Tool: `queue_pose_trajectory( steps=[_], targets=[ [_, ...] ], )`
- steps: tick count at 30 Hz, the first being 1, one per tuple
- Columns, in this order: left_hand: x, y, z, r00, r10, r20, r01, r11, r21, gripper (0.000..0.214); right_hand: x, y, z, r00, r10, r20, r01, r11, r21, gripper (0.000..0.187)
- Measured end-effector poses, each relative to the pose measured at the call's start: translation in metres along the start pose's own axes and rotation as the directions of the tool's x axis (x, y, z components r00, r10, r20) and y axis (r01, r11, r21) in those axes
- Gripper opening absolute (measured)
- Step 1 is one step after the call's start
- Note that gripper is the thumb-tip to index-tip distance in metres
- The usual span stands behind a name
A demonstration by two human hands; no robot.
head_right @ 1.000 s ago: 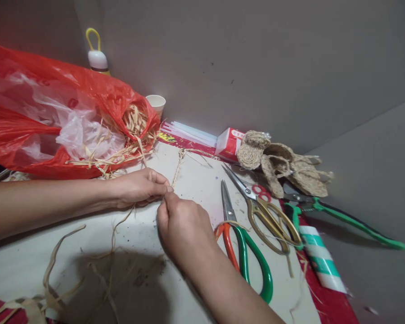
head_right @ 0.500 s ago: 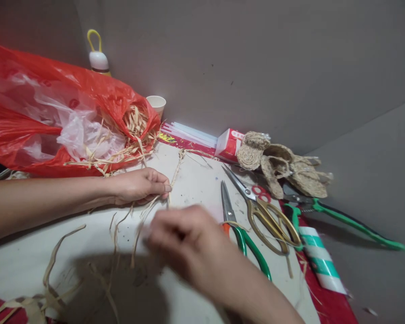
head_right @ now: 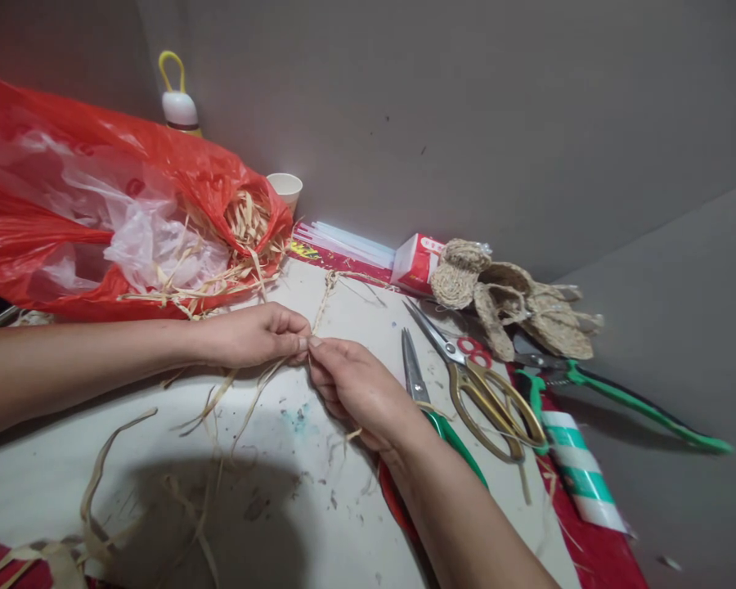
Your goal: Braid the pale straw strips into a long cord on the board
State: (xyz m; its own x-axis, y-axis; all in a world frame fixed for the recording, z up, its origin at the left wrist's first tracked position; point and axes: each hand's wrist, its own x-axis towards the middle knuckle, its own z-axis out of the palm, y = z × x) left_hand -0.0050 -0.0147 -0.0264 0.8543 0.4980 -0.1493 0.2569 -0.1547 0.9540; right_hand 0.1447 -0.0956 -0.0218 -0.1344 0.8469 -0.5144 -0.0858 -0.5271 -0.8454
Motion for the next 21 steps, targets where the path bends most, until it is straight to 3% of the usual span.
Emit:
queue_pose_trajectory(
  steps=[4,10,15,21],
  targets=[
    [0.000,0.003,-0.007,0.994,0.002,0.106,-0.006,0.999,0.033,0.020,0.003,-0.004,-0.007,0.999,0.011,0.044,-0.008,0.998,-0.067,0.031],
    [-0.002,0.007,-0.011,0.998,0.015,0.068,-0.030,0.972,0.234,0.016,0.004,-0.003,-0.011,0.985,0.010,0.170,-0.014,1.000,0.023,0.033],
    [-0.004,0.014,-0.007,0.998,-0.038,0.041,0.023,0.946,0.324,0.018,0.006,-0.001,-0.005,0.999,0.006,0.032,-0.005,0.999,-0.039,0.026],
    [-0.009,0.023,0.003,0.978,-0.209,0.004,0.201,0.947,0.251,0.019,0.007,0.004,0.003,0.995,-0.042,-0.089,0.036,0.997,-0.067,0.021]
  ],
)
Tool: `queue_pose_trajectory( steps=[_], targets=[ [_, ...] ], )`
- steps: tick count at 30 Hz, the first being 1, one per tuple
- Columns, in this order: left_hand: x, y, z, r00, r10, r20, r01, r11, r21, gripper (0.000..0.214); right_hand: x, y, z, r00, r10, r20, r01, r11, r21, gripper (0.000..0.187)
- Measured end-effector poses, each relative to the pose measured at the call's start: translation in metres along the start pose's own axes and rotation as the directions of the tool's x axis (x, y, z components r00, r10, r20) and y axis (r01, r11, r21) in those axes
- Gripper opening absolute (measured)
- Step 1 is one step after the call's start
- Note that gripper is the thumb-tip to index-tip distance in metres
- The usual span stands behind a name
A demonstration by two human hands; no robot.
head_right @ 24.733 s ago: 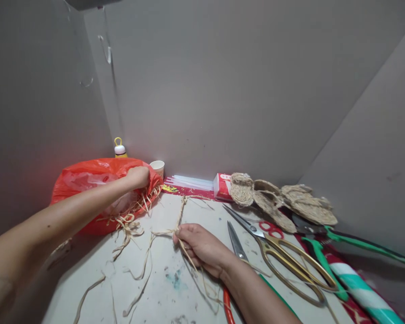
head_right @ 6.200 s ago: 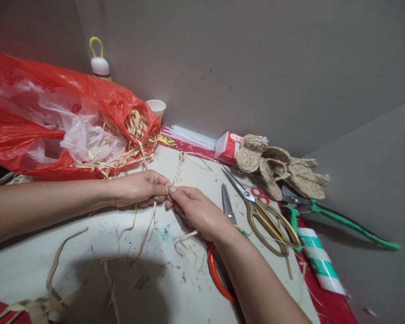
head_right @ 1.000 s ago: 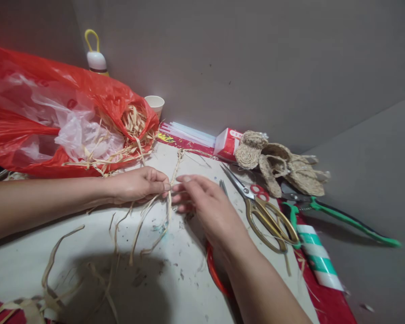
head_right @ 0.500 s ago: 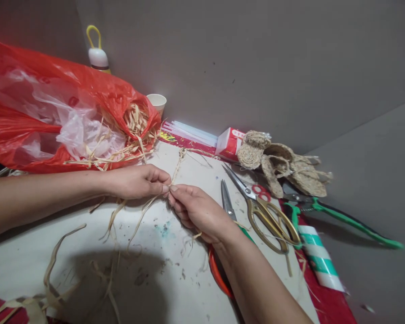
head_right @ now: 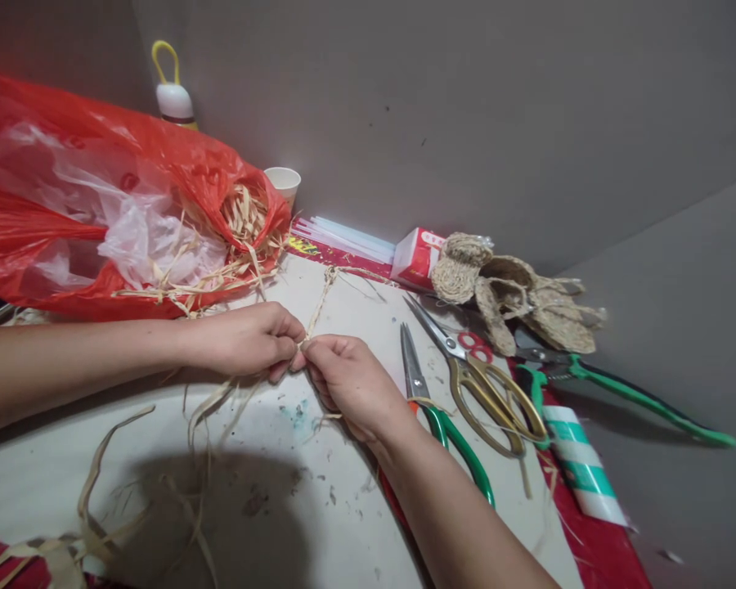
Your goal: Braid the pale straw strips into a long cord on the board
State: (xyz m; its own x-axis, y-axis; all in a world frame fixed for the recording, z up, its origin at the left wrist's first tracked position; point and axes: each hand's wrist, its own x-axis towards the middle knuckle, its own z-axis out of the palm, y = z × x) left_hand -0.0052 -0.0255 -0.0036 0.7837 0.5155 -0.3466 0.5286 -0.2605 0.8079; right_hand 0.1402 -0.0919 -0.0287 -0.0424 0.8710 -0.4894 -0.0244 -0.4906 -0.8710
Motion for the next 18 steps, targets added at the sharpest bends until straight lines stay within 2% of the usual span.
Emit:
queue_pose_trajectory(
  steps=[4,7,13,18],
  targets=[
    [-0.003,0.002,0.013,0.991,-0.004,-0.137,0.027,0.986,0.163,0.020,-0.002,0.001,0.004,1.000,-0.019,-0.023,0.020,0.999,0.037,0.033],
    [-0.004,0.001,0.023,0.970,0.060,-0.234,0.024,0.940,0.341,0.020,-0.004,0.001,0.005,1.000,-0.017,0.001,0.017,0.996,0.082,0.035],
    [-0.004,0.002,0.028,0.966,0.121,-0.228,-0.002,0.888,0.460,0.027,-0.003,0.004,0.006,0.999,-0.029,-0.032,0.032,0.993,0.114,0.038],
    [-0.006,0.006,0.032,0.975,0.048,-0.219,0.055,0.894,0.445,0.029,-0.003,0.005,0.010,0.997,-0.039,-0.060,0.045,0.994,0.105,0.038]
  ],
)
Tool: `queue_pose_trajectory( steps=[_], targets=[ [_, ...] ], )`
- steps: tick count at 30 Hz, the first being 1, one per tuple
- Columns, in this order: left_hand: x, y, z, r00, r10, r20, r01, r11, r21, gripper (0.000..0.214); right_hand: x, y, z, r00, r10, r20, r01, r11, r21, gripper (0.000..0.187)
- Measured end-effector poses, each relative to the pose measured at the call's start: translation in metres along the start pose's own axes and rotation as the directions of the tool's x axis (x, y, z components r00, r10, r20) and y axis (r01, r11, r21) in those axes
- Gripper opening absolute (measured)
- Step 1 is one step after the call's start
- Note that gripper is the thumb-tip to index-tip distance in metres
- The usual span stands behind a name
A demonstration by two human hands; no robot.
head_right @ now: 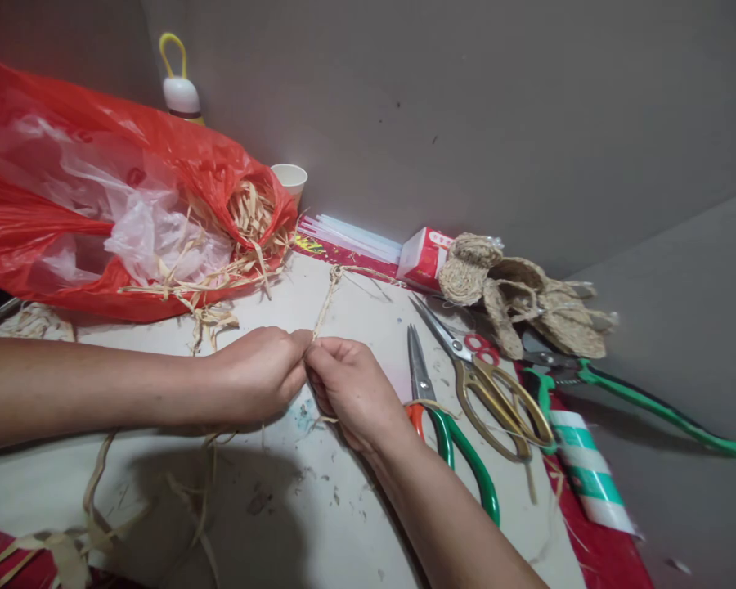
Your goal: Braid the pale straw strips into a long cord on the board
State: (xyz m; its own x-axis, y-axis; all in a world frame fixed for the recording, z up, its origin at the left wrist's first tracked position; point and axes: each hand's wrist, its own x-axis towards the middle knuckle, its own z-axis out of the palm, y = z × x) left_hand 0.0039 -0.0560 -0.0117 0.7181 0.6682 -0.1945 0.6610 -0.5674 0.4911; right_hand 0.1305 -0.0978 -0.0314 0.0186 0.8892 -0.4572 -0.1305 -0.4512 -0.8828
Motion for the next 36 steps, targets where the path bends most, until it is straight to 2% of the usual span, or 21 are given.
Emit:
queue_pose_trajectory(
  steps=[4,7,8,11,12,13,17,20,23,25,30,33,36],
  targets=[
    [-0.002,-0.003,-0.006,0.999,0.044,0.005,-0.043,0.995,-0.089,0.027,-0.001,-0.002,-0.001,0.999,-0.002,0.035,0.001,0.999,0.033,0.041],
    [0.001,-0.011,-0.023,0.996,0.022,0.082,-0.006,0.981,-0.192,0.023,-0.001,-0.005,-0.005,0.996,0.003,0.090,-0.010,0.997,0.080,0.042],
    [0.002,-0.014,-0.030,0.997,0.012,0.076,0.005,0.975,-0.222,0.025,-0.001,-0.005,-0.007,0.994,0.002,0.108,-0.012,0.996,0.088,0.039],
    [0.009,-0.023,-0.041,0.991,0.025,-0.129,-0.063,0.952,-0.299,0.022,-0.001,-0.007,-0.010,0.988,-0.001,0.156,-0.012,0.996,0.083,0.027],
    [0.011,-0.026,-0.040,0.986,0.040,-0.162,-0.091,0.945,-0.315,0.021,-0.001,-0.008,-0.010,0.986,-0.003,0.168,-0.010,0.997,0.075,0.026],
    [0.013,-0.028,-0.038,0.987,0.053,-0.154,-0.102,0.938,-0.332,0.021,-0.001,-0.008,-0.011,0.985,-0.006,0.171,-0.006,0.998,0.069,0.027],
    [0.017,-0.035,-0.025,0.989,0.128,0.072,-0.075,0.863,-0.500,0.019,0.000,-0.009,-0.014,0.985,-0.005,0.171,-0.004,0.999,0.053,0.040],
    [0.016,-0.036,-0.024,0.987,0.144,0.070,-0.086,0.845,-0.528,0.016,0.000,-0.009,-0.018,0.975,0.020,0.221,-0.025,1.000,0.017,0.033],
    [0.016,-0.036,-0.032,0.988,0.138,0.074,-0.090,0.889,-0.449,0.013,0.001,-0.010,-0.022,0.964,0.051,0.260,-0.047,0.999,-0.022,0.027],
    [0.017,-0.038,-0.038,0.983,0.138,0.118,-0.073,0.896,-0.437,0.012,0.002,-0.010,-0.024,0.958,0.075,0.276,-0.069,0.997,-0.030,0.028],
    [0.023,-0.048,-0.052,0.961,0.083,0.262,0.066,0.855,-0.514,0.014,0.003,-0.010,-0.027,0.942,0.099,0.320,-0.107,0.994,0.008,0.024],
    [0.021,-0.053,-0.066,0.965,0.054,0.258,0.098,0.837,-0.538,0.015,0.004,-0.010,-0.027,0.941,0.104,0.323,-0.120,0.992,0.029,0.024],
    [0.014,-0.054,-0.085,0.977,0.032,0.211,0.075,0.873,-0.482,0.020,0.003,-0.010,-0.026,0.938,0.094,0.335,-0.111,0.993,0.033,0.026]
  ],
)
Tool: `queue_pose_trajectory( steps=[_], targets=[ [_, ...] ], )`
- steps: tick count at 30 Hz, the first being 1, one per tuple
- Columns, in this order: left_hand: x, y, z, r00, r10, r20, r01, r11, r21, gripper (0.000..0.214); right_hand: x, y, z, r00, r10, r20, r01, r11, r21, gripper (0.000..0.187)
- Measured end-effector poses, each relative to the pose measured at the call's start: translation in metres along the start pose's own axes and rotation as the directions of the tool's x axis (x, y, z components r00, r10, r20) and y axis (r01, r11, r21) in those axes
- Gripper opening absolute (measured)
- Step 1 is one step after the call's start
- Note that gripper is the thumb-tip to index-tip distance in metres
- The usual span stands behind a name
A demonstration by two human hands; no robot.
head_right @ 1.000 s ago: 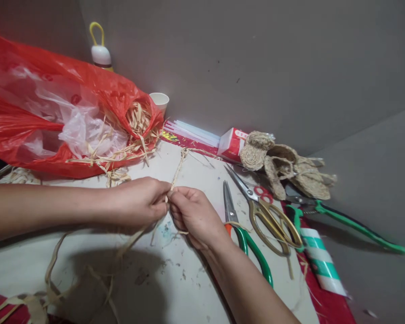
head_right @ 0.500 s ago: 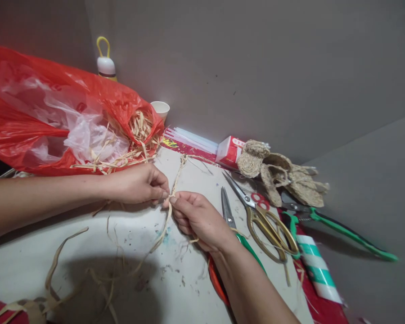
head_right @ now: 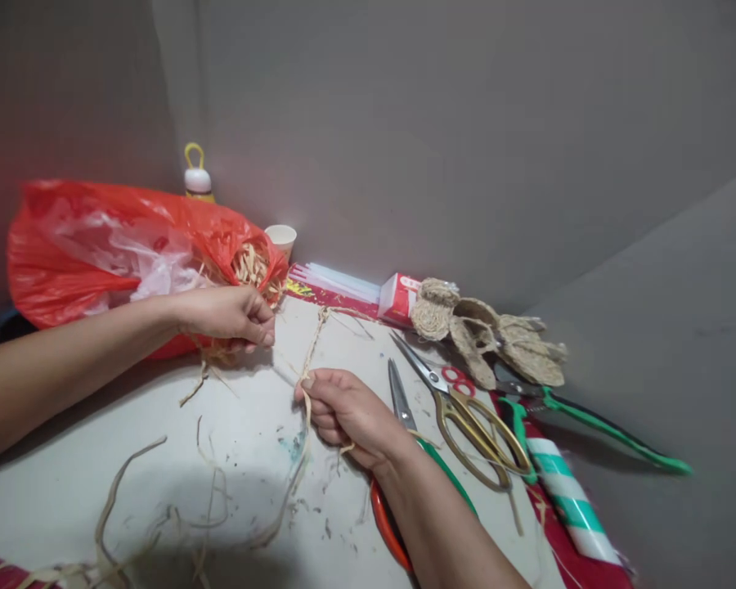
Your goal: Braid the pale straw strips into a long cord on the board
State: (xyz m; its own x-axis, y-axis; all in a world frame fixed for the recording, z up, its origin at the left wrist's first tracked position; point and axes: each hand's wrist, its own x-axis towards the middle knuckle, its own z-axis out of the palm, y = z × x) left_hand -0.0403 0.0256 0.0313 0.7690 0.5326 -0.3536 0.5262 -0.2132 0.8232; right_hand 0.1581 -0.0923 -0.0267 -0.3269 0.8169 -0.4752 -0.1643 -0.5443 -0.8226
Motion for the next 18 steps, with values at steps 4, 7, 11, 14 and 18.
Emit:
queue_pose_trajectory(
  steps=[4,7,11,14,18],
  targets=[
    [-0.018,0.014,-0.022,0.981,0.099,-0.166,-0.070,0.983,0.171,0.020,0.000,-0.001,0.001,0.999,-0.042,0.030,0.041,0.999,0.002,0.026],
    [-0.028,0.023,-0.034,0.920,0.158,-0.358,-0.029,0.940,0.340,0.016,0.000,-0.002,0.001,0.997,-0.060,0.048,0.059,0.998,0.016,0.026],
    [-0.036,0.035,-0.049,0.786,0.277,-0.553,0.142,0.789,0.598,0.014,0.000,-0.001,-0.001,0.996,-0.062,0.068,0.060,0.997,0.040,0.026],
    [-0.042,0.044,-0.057,0.652,0.395,-0.647,0.304,0.646,0.701,0.020,0.001,-0.001,-0.001,0.995,-0.061,0.081,0.056,0.997,0.057,0.026],
    [-0.040,0.048,-0.052,0.598,0.509,-0.619,0.297,0.576,0.761,0.025,0.000,-0.002,-0.001,0.994,-0.069,0.083,0.062,0.995,0.082,0.028]
  ],
)
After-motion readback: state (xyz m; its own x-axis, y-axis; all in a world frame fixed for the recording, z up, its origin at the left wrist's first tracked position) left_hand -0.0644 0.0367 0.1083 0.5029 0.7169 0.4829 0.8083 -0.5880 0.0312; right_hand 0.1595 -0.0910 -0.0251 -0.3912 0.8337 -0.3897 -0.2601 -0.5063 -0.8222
